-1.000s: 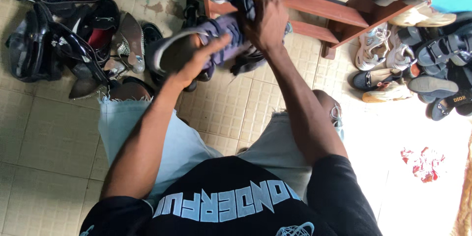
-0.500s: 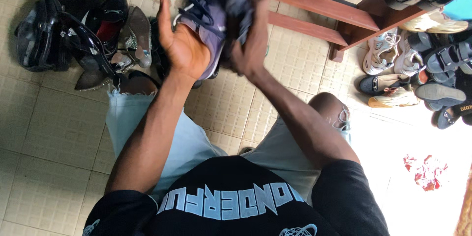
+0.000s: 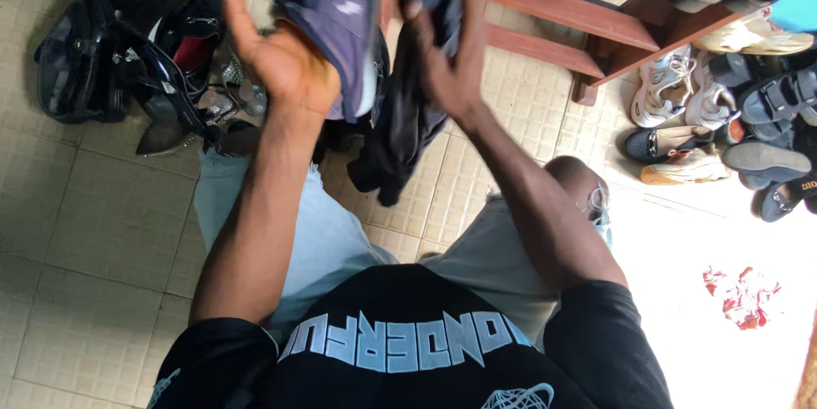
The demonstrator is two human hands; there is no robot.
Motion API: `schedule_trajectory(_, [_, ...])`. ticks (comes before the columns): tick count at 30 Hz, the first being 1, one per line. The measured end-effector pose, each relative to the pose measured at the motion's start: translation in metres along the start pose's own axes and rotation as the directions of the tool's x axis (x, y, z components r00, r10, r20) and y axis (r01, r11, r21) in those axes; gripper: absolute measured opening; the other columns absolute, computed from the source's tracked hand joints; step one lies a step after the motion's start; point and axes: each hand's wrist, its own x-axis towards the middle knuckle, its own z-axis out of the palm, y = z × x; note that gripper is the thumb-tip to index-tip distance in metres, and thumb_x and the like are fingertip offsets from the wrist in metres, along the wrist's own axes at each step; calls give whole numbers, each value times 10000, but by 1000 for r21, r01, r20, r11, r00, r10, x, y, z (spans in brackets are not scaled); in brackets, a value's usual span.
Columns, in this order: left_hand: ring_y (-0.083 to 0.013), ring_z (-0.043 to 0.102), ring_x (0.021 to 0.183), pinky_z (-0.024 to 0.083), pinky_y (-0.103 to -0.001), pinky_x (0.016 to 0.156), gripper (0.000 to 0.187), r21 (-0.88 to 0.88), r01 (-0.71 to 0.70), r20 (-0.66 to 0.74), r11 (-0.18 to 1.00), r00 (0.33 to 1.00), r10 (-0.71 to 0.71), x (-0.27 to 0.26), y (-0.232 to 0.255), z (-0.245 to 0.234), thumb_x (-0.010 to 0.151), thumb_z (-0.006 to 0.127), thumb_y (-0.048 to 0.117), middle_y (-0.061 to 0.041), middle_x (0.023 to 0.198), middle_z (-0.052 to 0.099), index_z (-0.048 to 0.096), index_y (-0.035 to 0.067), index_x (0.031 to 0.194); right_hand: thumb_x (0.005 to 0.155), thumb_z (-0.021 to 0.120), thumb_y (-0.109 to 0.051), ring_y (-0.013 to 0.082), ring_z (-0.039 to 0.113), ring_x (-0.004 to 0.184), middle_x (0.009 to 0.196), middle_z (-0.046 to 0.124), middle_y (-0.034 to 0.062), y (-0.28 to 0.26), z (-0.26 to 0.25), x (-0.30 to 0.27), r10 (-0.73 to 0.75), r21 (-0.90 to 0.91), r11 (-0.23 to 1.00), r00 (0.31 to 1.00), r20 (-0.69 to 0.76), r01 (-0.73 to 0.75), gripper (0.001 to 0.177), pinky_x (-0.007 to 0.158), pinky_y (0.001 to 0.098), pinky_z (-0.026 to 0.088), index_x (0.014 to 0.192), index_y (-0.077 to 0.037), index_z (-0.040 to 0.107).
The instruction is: The person sits on the floor and wipes several pairs of shoes with a dark cloth. They handle a purple sneaker, a black loafer, and other shoes, wiping the uppers and soles before placing them on a wooden shoe rack.
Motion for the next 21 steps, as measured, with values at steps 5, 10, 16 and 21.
schedule_trajectory(5, [-250, 529, 1405, 411, -383, 1273, 1065, -59, 84, 21, 995, 996, -83, -4, -20, 10, 840, 738, 643, -118, 1595, 501, 392, -28, 1590, 1085, 701, -115, 294, 582, 1230, 1265, 553, 150, 7, -7, 7, -150, 1, 989, 984, 97, 151, 346, 1135, 368, 476, 1353, -62, 490])
schedule_trajectory(10, [-291, 542, 1415, 439, -456, 1264, 1064, 4, -160, -38, 987, 986, 160, 9, 3, -5, 762, 780, 614, -134, 1557, 491, 394, -17, 1528, 852, 787, -70, 468, 504, 1333, 1407, 532, 253, -4, 8, -24, -195, -56, 969, 884, 424, 241, 556, 1148, 468, 438, 1351, -28, 547])
schedule_trajectory(16, [-202, 547, 1358, 444, -355, 1263, 1074, -226, -126, 79, 966, 986, 147, 16, 31, -21, 791, 810, 516, -87, 1523, 502, 364, -27, 1603, 772, 755, -75, 289, 715, 994, 1108, 719, 138, -9, -1, -18, 69, -91, 996, 691, 720, -4, 410, 877, 382, 566, 1171, -56, 662])
schedule_trajectory(21, [-220, 578, 1342, 463, -357, 1238, 1098, -115, -159, 90, 980, 981, 170, 11, 20, -11, 751, 870, 502, -106, 1540, 528, 363, -26, 1570, 1015, 628, -109, 168, 633, 1015, 1071, 685, 95, 22, 12, -43, 360, 259, 817, 806, 469, -515, 216, 926, 344, 533, 1202, -3, 639])
